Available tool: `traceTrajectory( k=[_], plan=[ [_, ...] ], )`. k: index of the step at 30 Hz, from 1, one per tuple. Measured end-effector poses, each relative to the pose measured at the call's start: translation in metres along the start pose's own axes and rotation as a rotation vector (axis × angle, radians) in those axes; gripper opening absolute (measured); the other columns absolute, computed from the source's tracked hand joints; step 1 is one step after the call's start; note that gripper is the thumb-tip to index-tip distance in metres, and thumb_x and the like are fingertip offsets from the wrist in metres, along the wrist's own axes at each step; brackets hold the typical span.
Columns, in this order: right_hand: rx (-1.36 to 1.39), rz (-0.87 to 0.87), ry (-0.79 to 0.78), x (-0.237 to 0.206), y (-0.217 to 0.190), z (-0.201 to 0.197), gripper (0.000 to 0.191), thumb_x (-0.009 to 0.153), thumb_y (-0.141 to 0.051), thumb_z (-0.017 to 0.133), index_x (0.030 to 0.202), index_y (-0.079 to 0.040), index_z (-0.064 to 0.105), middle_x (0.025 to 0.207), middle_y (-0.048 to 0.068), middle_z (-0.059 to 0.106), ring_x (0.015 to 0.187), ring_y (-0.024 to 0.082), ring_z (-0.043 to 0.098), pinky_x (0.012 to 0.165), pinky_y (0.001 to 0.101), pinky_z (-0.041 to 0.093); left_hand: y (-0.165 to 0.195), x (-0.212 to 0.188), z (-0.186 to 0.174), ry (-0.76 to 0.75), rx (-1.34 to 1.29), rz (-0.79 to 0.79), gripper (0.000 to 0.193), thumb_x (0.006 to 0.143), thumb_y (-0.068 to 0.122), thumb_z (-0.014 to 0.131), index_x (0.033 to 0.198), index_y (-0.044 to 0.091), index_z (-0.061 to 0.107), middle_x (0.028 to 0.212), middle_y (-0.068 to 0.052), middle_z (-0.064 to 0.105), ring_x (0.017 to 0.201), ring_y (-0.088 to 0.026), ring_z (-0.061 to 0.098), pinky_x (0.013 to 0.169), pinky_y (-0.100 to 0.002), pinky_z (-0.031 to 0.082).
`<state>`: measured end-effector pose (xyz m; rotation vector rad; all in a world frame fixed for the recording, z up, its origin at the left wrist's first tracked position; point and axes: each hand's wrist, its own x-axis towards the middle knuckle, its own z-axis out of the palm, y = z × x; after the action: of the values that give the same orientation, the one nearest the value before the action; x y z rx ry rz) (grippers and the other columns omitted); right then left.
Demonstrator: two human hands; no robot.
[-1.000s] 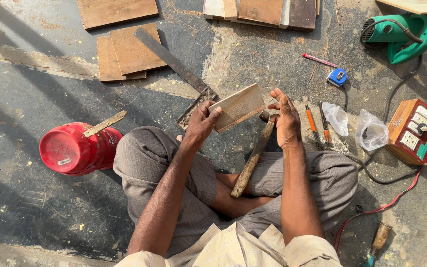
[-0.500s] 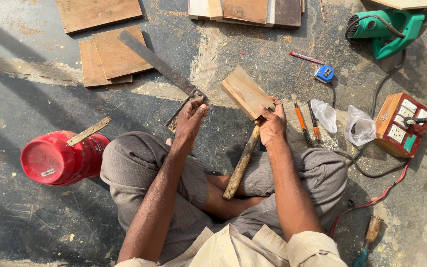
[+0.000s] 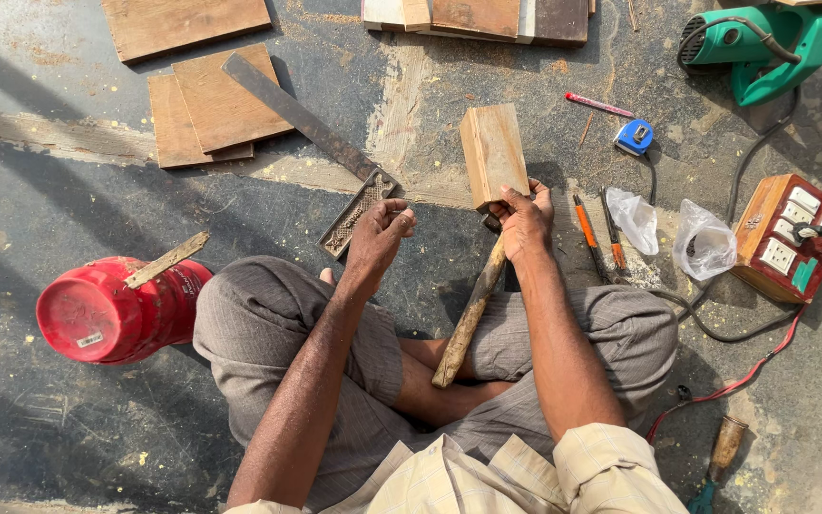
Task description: The person sits on the floor assembling small wooden boxes. They apply glue with a brush from a red container, position wood pieces, hammer nails into the joints, check corners with a try square, and measure a piece with a tape measure.
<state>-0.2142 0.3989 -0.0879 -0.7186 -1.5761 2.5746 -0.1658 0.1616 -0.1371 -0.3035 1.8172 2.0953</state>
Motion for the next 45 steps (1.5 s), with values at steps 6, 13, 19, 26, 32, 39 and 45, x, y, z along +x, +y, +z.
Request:
traceTrajectory(
  k=[6, 13, 19, 26, 32, 39, 45],
  plan=[
    [0.022, 0.019, 0.005, 0.007, -0.003, -0.004, 0.054, 0.085, -0.003, 0.079, 0.126, -0.008, 0.044, 0.114, 0.016, 0.061, 0.089, 0.023, 0.067, 0.072, 0.0368, 0.061, 0.001, -0.004, 0.002, -0.006, 0.008, -0.003, 0.057, 0.101, 0.037, 0.060, 0.141, -0.002, 0.051, 0.119, -0.018, 0.069, 0.113, -0.026, 0.068, 0.099, -0.046, 0.056],
    [0.090, 0.114, -0.056, -0.056, 0.023, -0.015, 0.047, 0.087, -0.001, 0.076, 0.122, -0.005, 0.045, 0.113, 0.016, 0.064, 0.093, 0.026, 0.069, 0.076, 0.0386, 0.063, -0.002, 0.001, -0.003, 0.082, 0.006, -0.042, 0.045, 0.105, 0.028, 0.052, 0.141, 0.002, 0.053, 0.116, -0.013, 0.070, 0.105, -0.021, 0.068, 0.095, -0.043, 0.058],
    [-0.190, 0.210, -0.007, -0.084, 0.040, -0.023, 0.045, 0.086, 0.003, 0.074, 0.119, -0.001, 0.043, 0.113, 0.022, 0.066, 0.091, 0.031, 0.071, 0.072, 0.0406, 0.063, -0.003, 0.005, 0.001, 0.085, 0.112, -0.042, 0.040, 0.101, 0.017, 0.052, 0.137, 0.000, 0.056, 0.114, -0.013, 0.070, 0.100, -0.019, 0.069, 0.092, -0.040, 0.058],
    [-0.298, 0.254, 0.011, -0.071, 0.035, -0.019, 0.046, 0.086, 0.005, 0.067, 0.123, 0.000, 0.041, 0.115, 0.022, 0.064, 0.096, 0.032, 0.071, 0.077, 0.0447, 0.064, -0.002, -0.002, 0.008, 0.083, 0.268, -0.010, 0.048, 0.097, 0.029, 0.063, 0.135, -0.001, 0.059, 0.106, -0.015, 0.074, 0.096, -0.022, 0.073, 0.087, -0.039, 0.059],
    [-0.352, 0.288, 0.024, -0.074, 0.031, -0.020, 0.050, 0.086, 0.002, 0.068, 0.128, 0.001, 0.040, 0.116, 0.023, 0.063, 0.101, 0.031, 0.073, 0.081, 0.0443, 0.067, -0.017, -0.002, 0.042, -0.083, 0.608, -0.098, 0.059, 0.090, 0.042, 0.075, 0.129, 0.001, 0.060, 0.108, -0.016, 0.072, 0.100, -0.026, 0.073, 0.083, -0.043, 0.059],
    [-0.929, -0.104, 0.286, -0.045, -0.029, -0.024, 0.026, 0.093, -0.022, 0.073, 0.107, -0.003, 0.063, 0.105, 0.012, 0.068, 0.087, 0.019, 0.073, 0.052, 0.0279, 0.062, -0.033, 0.003, 0.043, -0.117, 0.539, -0.063, 0.049, 0.089, 0.038, 0.077, 0.119, 0.001, 0.067, 0.103, -0.014, 0.076, 0.096, -0.024, 0.075, 0.083, -0.041, 0.059],
    [-1.425, -0.392, 0.433, 0.092, -0.117, -0.056, 0.071, 0.088, -0.027, 0.086, 0.142, -0.005, 0.045, 0.144, 0.023, 0.037, 0.126, 0.037, 0.051, 0.100, 0.0475, 0.052, -0.031, 0.000, 0.044, -0.142, 0.472, -0.074, 0.046, 0.090, 0.036, 0.078, 0.116, 0.001, 0.066, 0.101, -0.015, 0.075, 0.094, -0.024, 0.073, 0.082, -0.041, 0.058]
  ],
)
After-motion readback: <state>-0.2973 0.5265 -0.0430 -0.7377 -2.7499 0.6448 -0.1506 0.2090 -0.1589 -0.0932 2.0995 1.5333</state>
